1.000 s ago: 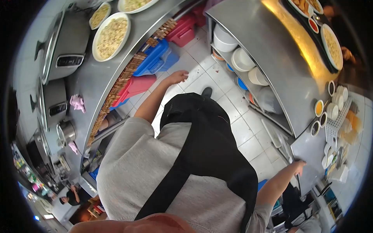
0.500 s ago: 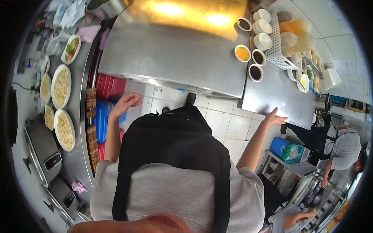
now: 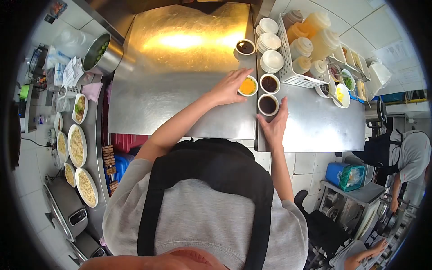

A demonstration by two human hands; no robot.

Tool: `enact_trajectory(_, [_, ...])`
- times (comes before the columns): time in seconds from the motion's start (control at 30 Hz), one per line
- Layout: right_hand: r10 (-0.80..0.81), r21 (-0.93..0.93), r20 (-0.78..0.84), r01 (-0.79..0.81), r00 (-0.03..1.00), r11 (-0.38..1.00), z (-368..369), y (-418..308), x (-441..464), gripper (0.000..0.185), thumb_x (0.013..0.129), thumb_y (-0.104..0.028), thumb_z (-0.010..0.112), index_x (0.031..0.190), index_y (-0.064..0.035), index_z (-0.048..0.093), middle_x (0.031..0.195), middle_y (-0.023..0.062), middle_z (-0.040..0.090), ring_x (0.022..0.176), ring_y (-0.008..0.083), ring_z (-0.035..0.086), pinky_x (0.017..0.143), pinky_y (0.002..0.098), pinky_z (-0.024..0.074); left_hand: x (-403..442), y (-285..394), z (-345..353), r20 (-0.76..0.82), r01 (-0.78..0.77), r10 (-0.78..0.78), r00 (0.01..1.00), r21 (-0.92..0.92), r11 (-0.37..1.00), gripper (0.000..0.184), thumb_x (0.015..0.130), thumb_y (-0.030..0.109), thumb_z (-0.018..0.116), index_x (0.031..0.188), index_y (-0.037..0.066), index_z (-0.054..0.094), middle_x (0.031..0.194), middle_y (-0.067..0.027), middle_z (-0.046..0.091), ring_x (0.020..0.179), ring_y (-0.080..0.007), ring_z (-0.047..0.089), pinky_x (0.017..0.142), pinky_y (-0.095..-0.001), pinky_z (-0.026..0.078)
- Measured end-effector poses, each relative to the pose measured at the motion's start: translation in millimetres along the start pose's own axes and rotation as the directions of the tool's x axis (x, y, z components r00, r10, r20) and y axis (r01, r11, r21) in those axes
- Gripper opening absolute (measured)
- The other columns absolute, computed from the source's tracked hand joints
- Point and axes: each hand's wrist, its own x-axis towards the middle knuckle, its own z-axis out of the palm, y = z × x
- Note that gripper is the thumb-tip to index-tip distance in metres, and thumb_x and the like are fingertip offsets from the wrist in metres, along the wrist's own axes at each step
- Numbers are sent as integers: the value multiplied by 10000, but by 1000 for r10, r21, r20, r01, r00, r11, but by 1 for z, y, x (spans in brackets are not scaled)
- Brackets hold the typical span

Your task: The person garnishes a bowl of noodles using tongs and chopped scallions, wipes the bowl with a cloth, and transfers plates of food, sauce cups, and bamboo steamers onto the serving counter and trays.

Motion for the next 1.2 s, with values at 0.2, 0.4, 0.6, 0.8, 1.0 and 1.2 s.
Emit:
enact_trajectory(0.2, [-18,-41,7,18,1000,999,0,0,7,1011,580,-182,767,1352,-2,140,1237,197,390,1113,345,393,949,400,314,16,0,6,120,0,0,993,-1,1000,925,566,110,688,1349,82,196,1250,-183,380,1167,-336,346,981,-390,313])
enact_trajectory(0.4, [9,10,24,-10,1000,1000,-1,7,10,997,590,-165,755,1353,-2,134,1189,182,436,1082,334,417,929,405,324,25,-1,2,114,52,-47,992,-42,998,916,567,97,681,1347,87,201,1229,-194,387,1153,-348,359,977,-391,316])
enact_trajectory(0.6, [-11,0,37,11,999,1000,-2,11,11,994,591,-159,756,1352,-2,137,1176,179,447,1067,332,429,916,404,333,42,-11,-5,46,133,-130,990,-78,988,913,592,86,693,1347,96,181,1248,-203,349,1193,-350,332,1002,-393,294])
enact_trajectory(0.8, [-30,23,63,29,998,999,-3,7,11,984,594,-153,761,1348,1,147,1169,172,458,1046,330,442,904,405,339,49,-22,-6,-65,103,-112,992,-126,987,923,603,89,718,1347,101,171,1276,-198,310,1206,-354,326,1000,-390,308])
enact_trajectory(1.0, [-39,20,58,38,998,999,-4,6,12,976,591,-152,767,1343,-2,163,1157,168,471,1036,328,451,896,404,347,50,-29,1,-180,87,-101,978,-83,993,915,608,118,729,1342,89,184,1272,-198,317,1179,-353,348,991,-397,315])
enact_trajectory(1.2, [-48,42,44,47,998,998,0,8,12,972,581,-152,772,1336,10,181,1152,171,472,1036,329,450,896,399,348,29,-15,-2,-268,105,-100,958,4,994,912,590,131,737,1324,42,203,1231,-218,354,1153,-358,342,984,-407,305])
